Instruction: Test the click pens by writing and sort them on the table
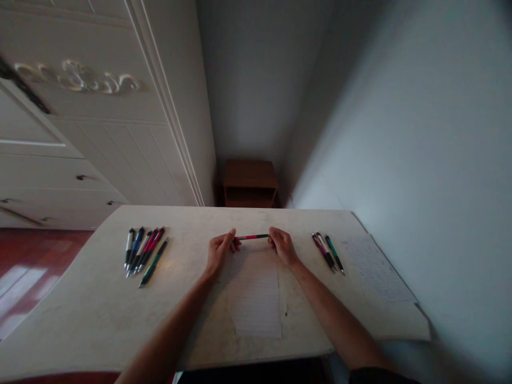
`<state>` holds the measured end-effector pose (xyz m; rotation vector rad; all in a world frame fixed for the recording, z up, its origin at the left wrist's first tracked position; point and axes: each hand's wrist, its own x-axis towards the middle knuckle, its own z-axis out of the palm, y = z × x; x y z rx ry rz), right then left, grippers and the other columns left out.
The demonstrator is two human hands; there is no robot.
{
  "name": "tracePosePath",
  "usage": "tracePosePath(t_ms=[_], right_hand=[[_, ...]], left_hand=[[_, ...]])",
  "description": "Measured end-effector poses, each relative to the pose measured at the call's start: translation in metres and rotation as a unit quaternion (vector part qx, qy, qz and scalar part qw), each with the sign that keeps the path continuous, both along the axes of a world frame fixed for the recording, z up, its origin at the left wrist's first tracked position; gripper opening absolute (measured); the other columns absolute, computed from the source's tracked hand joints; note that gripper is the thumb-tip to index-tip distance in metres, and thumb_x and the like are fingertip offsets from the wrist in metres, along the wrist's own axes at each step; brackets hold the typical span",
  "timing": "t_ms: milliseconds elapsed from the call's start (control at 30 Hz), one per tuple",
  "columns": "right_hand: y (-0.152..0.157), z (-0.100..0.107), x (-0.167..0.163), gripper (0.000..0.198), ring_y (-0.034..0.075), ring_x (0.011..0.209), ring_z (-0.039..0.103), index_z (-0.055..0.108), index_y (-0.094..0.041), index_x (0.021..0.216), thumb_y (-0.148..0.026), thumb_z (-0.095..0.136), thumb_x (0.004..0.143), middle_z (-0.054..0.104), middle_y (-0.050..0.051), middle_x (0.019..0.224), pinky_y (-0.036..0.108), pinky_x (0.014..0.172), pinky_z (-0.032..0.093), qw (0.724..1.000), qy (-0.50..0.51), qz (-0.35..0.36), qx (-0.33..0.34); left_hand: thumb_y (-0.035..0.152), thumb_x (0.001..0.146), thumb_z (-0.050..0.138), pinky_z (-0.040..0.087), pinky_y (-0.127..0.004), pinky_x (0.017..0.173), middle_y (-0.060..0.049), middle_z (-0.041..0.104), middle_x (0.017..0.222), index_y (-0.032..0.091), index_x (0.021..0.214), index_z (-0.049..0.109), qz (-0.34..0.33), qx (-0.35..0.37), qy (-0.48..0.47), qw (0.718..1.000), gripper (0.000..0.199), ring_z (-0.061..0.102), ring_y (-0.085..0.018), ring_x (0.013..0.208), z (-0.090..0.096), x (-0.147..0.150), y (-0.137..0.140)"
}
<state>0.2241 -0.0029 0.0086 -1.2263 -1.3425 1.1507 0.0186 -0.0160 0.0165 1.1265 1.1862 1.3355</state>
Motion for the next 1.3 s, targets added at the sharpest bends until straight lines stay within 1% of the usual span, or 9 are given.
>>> tracePosePath(t_ms=[200,300,400,567,700,833,1000,1167,1300], right_hand=[[-0.001,0.0,0.001,0.055,0.01,0.046,0.037,0.044,-0.021,0.058,-0.069,0.048,0.083,0.043,-0.003,0.053,0.024,0.045,0.032,1.0,-0.01,-0.011,0.0],[-0.002,0.002,0.0,0.056,0.01,0.046,0.036,0.044,-0.021,0.056,-0.07,0.047,0.083,0.041,-0.003,0.051,0.024,0.045,0.031,1.0,-0.018,-0.012,0.003],[-0.003,0.002,0.0,0.057,0.01,0.044,0.034,0.043,-0.021,0.056,-0.071,0.046,0.083,0.04,-0.003,0.05,0.024,0.043,0.03,1.0,-0.024,-0.017,0.003],[-0.006,0.0,0.0,0.056,0.011,0.046,0.036,0.043,-0.022,0.055,-0.069,0.044,0.085,0.041,-0.002,0.05,0.025,0.046,0.032,0.998,-0.055,-0.015,0.024],[-0.01,0.0,0.0,0.055,0.012,0.049,0.038,0.041,-0.022,0.056,-0.067,0.042,0.087,0.041,-0.002,0.052,0.026,0.051,0.035,0.994,-0.079,-0.03,0.067],[-0.016,0.001,0.0,0.053,0.013,0.052,0.041,0.042,-0.022,0.057,-0.063,0.041,0.09,0.042,-0.002,0.054,0.026,0.054,0.035,0.987,-0.115,-0.032,0.104],[-0.021,0.001,0.001,0.053,0.013,0.051,0.045,0.045,-0.022,0.059,-0.063,0.04,0.09,0.046,-0.001,0.053,0.026,0.053,0.037,0.986,-0.122,-0.026,0.108],[-0.021,0.001,0.002,0.051,0.013,0.053,0.048,0.048,-0.021,0.061,-0.062,0.041,0.091,0.05,0.0,0.056,0.025,0.055,0.04,0.984,-0.126,-0.03,0.124],[-0.023,0.004,0.002,0.051,0.014,0.055,0.05,0.049,-0.021,0.06,-0.059,0.041,0.092,0.052,0.0,0.056,0.026,0.059,0.041,0.978,-0.145,-0.028,0.146]], left_hand=[[0.054,0.084,0.058,0.041,-0.023,0.048,-0.005,0.062,0.053,0.016,0.054,0.056,-0.029,-0.011,0.005,1.0,0.048,0.054,-0.012,0.047,0.005,0.0,0.0],[0.048,0.073,0.073,0.04,-0.021,0.045,0.0,0.059,0.051,0.018,0.063,0.048,-0.014,-0.01,-0.007,1.0,0.04,0.055,-0.011,0.045,0.007,0.003,-0.001],[0.04,0.064,0.082,0.039,-0.019,0.041,0.005,0.061,0.058,0.021,0.077,0.041,-0.01,-0.011,-0.047,0.999,0.046,0.057,-0.012,0.043,0.007,0.004,-0.001],[0.037,0.064,0.082,0.043,-0.019,0.044,0.003,0.063,0.064,0.019,0.094,0.052,-0.012,0.003,-0.037,0.999,0.046,0.059,-0.011,0.047,0.01,0.002,-0.002],[0.042,0.07,0.076,0.043,-0.02,0.046,-0.001,0.062,0.057,0.014,0.08,0.063,-0.029,0.015,0.029,0.999,0.033,0.057,-0.011,0.048,0.011,-0.002,-0.009],[0.045,0.072,0.074,0.041,-0.02,0.045,0.0,0.061,0.055,0.015,0.075,0.065,-0.019,0.033,0.086,0.996,0.032,0.055,-0.011,0.046,0.012,-0.005,-0.018],[0.048,0.077,0.068,0.036,-0.02,0.045,0.002,0.055,0.047,0.016,0.075,0.067,-0.031,0.065,0.155,0.985,0.032,0.049,-0.011,0.044,0.013,-0.008,-0.022],[0.053,0.081,0.059,0.034,-0.021,0.047,0.002,0.054,0.047,0.017,0.075,0.066,-0.06,0.07,0.19,0.978,0.038,0.048,-0.012,0.046,0.01,-0.01,-0.024],[0.056,0.084,0.055,0.033,-0.022,0.048,0.002,0.051,0.047,0.018,0.066,0.059,-0.069,0.07,0.186,0.978,0.042,0.046,-0.012,0.046,0.011,-0.008,-0.025]])
